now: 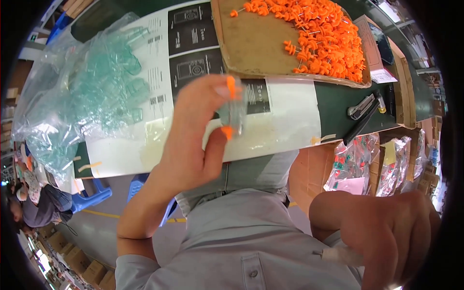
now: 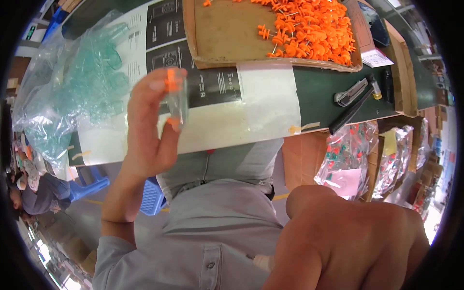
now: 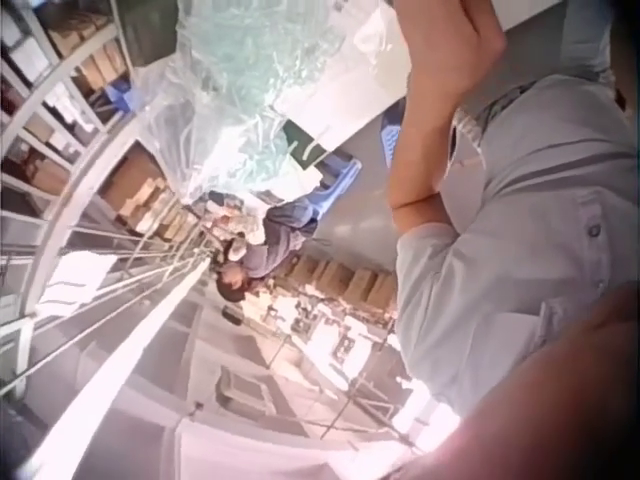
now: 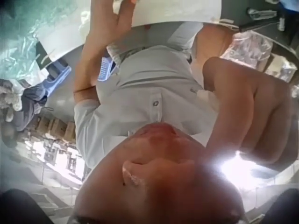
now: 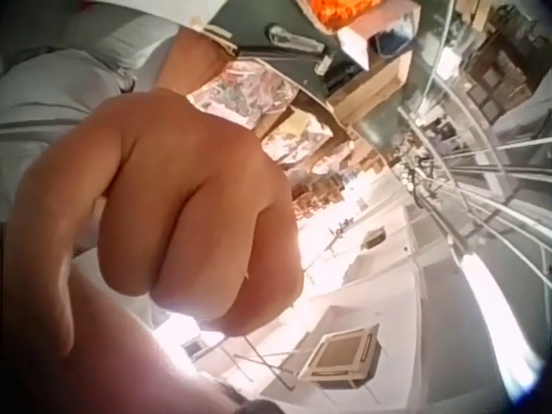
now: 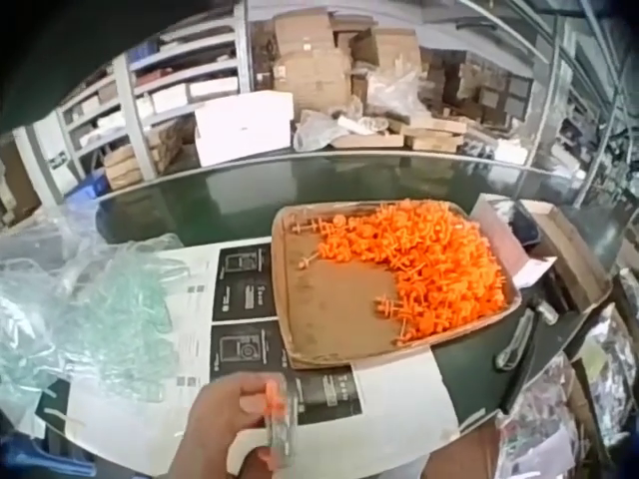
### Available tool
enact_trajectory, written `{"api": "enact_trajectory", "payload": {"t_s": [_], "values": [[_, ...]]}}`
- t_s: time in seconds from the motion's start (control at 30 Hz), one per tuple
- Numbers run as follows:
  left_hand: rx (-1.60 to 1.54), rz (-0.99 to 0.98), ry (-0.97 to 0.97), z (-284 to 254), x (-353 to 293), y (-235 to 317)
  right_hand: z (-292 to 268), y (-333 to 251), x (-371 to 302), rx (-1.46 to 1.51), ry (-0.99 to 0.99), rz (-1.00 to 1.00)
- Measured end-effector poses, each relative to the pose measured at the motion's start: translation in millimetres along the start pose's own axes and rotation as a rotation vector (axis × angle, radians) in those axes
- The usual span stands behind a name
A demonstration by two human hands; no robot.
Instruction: Assembling small orange components onto white plastic rods at a manufacturing workstation.
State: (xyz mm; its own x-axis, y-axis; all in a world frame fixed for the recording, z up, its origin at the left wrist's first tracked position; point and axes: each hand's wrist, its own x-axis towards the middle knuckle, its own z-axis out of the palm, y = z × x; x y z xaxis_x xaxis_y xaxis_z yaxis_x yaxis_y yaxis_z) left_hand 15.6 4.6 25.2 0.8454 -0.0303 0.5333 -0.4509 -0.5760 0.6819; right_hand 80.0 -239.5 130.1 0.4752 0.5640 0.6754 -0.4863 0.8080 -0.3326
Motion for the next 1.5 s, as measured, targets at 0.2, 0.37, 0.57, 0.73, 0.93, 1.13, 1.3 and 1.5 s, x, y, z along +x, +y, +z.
{"api": "enact_trajectory", "payload": {"t_s": [0.2, 0.37, 0.57, 0.73, 0.93, 1.13, 1.3, 1.5], "values": [[0.414, 0.055, 0.063, -35.1, 85.3, -58.0, 6.3, -4.4, 17.3, -0.079, -0.120, -0.024], [0.727, -0.188, 0.124, -68.7, 154.0, -158.9, 4.8, -6.6, 9.4, -0.131, -0.121, 0.041], [0.820, -0.265, -0.276, -122.6, 140.7, -172.5, -16.1, -23.8, -42.7, -0.430, -0.051, 0.038], [1.067, -0.432, -0.541, -132.2, 103.6, -159.3, -24.8, -8.1, -70.2, -0.434, 0.358, -0.032], [1.008, -0.257, -0.251, -126.0, 89.7, -144.3, -30.3, 7.5, -50.4, -0.448, 0.337, 0.112], [0.594, 0.049, -0.093, -77.5, 78.9, -26.8, -24.4, 15.6, -48.3, -0.555, 0.589, 0.187], [0.572, 0.138, -0.285, -11.0, -11.6, -3.8, -62.9, 23.8, 9.8, -1.615, 0.491, 0.542], [0.458, -0.097, -0.281, -9.2, -42.5, -0.4, -178.0, 28.6, 87.2, -2.175, 0.323, 0.669]]}}
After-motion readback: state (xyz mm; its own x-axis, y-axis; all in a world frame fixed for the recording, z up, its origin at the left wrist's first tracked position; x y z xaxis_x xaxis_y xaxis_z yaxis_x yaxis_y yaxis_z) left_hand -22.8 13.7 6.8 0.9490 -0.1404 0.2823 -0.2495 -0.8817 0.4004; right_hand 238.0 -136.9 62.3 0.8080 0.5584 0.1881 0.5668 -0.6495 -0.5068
